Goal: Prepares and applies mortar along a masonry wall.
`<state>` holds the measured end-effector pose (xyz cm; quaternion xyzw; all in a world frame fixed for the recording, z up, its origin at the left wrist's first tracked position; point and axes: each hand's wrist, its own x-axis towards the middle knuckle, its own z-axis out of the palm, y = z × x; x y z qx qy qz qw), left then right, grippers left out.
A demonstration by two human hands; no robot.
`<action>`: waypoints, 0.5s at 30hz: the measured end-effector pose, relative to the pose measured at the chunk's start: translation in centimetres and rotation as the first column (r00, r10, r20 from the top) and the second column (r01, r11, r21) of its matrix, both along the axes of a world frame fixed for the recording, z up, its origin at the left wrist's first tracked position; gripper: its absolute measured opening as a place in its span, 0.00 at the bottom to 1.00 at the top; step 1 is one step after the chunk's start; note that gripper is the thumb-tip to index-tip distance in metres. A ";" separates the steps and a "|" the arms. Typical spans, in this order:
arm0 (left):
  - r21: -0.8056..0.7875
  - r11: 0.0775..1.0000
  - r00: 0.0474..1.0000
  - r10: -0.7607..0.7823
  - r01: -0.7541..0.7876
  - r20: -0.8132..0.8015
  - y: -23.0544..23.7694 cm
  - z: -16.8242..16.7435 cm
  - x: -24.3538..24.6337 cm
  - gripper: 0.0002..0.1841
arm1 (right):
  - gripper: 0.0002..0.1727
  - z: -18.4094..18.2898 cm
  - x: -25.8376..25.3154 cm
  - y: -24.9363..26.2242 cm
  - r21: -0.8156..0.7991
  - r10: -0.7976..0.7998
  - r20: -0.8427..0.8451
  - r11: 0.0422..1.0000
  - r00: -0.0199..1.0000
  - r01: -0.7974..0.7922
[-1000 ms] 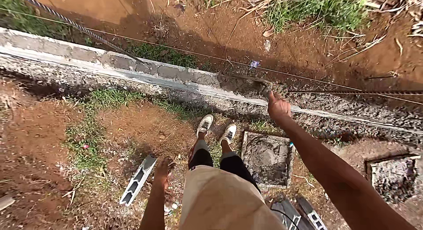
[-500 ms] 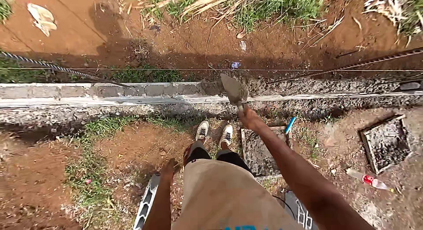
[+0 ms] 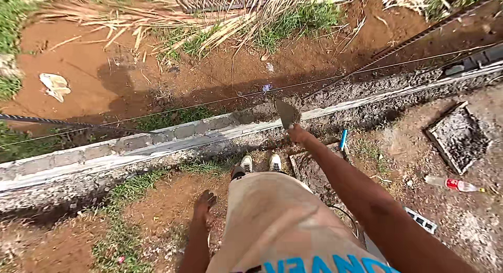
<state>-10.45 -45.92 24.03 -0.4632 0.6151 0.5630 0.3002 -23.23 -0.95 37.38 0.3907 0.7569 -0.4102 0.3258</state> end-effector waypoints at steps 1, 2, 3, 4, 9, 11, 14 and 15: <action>-0.001 1.000 1.000 0.010 -0.010 0.010 -0.4 -0.2 0.3 0.23 | 0.23 0.4 0.5 0.4 0.038 0.008 -0.014 0.999 1.000 -0.008; 0.000 1.000 1.000 0.023 -0.023 0.022 -0.7 -0.4 0.7 0.22 | 0.25 0.7 1.0 0.7 0.067 0.012 -0.023 0.998 1.000 -0.010; -0.005 0.999 0.999 0.035 -0.035 0.031 -0.9 -0.5 1.0 0.22 | 0.27 1.0 1.3 0.9 0.092 0.020 -0.030 0.996 0.999 -0.017; -0.015 0.999 0.999 0.030 -0.029 0.043 -0.8 -0.4 1.1 0.21 | 0.29 1.3 1.4 1.0 0.116 0.034 -0.034 0.993 0.999 -0.030; -0.017 0.985 0.977 -0.166 0.170 0.134 0.9 -0.4 0.0 0.20 | 0.28 2.6 1.2 -1.8 0.137 0.212 -0.018 0.969 0.977 -0.207; 0.018 0.982 0.975 -0.190 0.189 0.114 1.4 -1.7 -1.7 0.21 | 0.27 3.0 0.7 -4.0 0.094 0.313 0.010 0.945 0.950 -0.313; 0.066 0.982 0.983 -0.180 0.177 0.039 2.6 -3.0 -5.4 0.24 | 0.27 3.0 -0.4 -6.9 0.033 0.397 0.048 0.916 0.916 -0.399; 0.078 0.982 0.985 -0.172 0.171 0.005 2.9 -2.6 -6.7 0.24 | 0.27 2.8 -0.7 -7.5 0.025 0.407 0.065 0.912 0.911 -0.409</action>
